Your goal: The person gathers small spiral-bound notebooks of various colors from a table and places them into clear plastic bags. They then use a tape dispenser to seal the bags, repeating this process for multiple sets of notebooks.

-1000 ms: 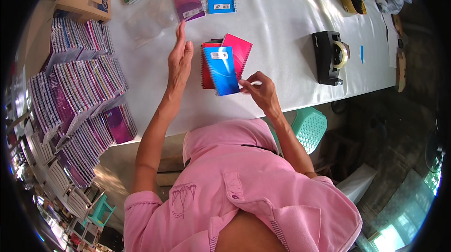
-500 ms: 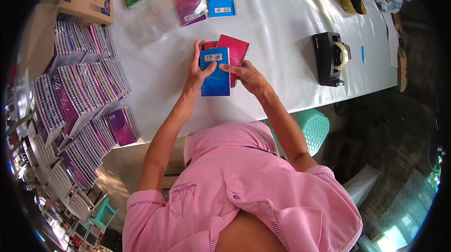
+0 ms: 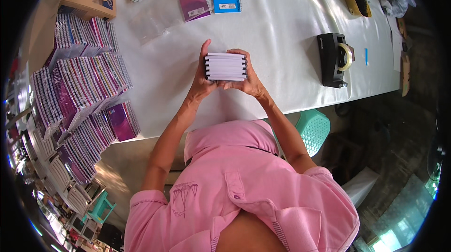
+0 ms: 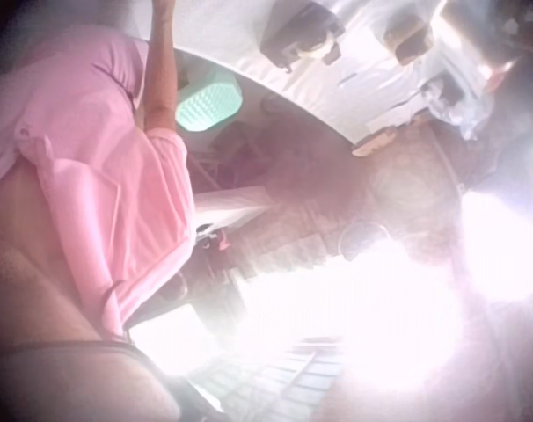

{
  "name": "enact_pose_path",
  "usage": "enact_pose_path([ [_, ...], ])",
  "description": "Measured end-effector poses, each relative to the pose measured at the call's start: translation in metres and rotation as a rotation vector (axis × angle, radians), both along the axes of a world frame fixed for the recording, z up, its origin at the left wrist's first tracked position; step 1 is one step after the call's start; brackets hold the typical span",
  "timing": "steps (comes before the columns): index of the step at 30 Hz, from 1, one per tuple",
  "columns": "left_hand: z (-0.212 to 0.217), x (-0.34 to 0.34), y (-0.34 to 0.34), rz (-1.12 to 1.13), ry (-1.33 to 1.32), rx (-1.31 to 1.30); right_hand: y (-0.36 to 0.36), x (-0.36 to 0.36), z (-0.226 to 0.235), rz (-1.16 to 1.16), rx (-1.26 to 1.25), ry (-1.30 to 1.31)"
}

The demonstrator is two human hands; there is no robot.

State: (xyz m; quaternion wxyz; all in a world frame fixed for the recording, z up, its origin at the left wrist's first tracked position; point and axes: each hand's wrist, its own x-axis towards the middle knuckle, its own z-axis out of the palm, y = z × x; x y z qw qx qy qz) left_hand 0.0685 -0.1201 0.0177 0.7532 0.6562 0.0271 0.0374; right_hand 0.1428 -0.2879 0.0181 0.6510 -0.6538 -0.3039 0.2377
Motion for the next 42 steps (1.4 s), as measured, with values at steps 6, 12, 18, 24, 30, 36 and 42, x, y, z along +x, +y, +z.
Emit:
enact_pose_path([
  [6, 0.002, -0.006, 0.000, 0.013, 0.051, -0.067, -0.003, 0.005, -0.009, 0.030, 0.001, -0.101],
  [12, 0.002, -0.011, 0.007, 0.059, 0.059, 0.141, -0.001, 0.013, -0.007, 0.059, -0.064, -0.185],
  [18, -0.002, -0.016, 0.006, 0.148, 0.158, -0.091, 0.000, 0.012, -0.002, 0.017, -0.063, -0.211],
  [24, 0.002, -0.012, 0.026, 0.022, 0.100, 0.139, 0.002, 0.009, -0.011, -0.041, -0.105, -0.037],
  [30, 0.005, 0.046, 0.169, 0.676, 0.143, 0.675, 0.002, 0.012, 0.020, -0.153, 0.070, 0.431],
  [36, -0.036, 0.098, 0.242, 0.696, 0.473, 1.303, 0.002, 0.022, 0.029, -0.208, 0.147, 0.654],
  [42, -0.031, 0.108, 0.221, 0.742, -0.034, 0.629, -0.007, 0.035, 0.028, -0.215, 0.108, 0.496],
])
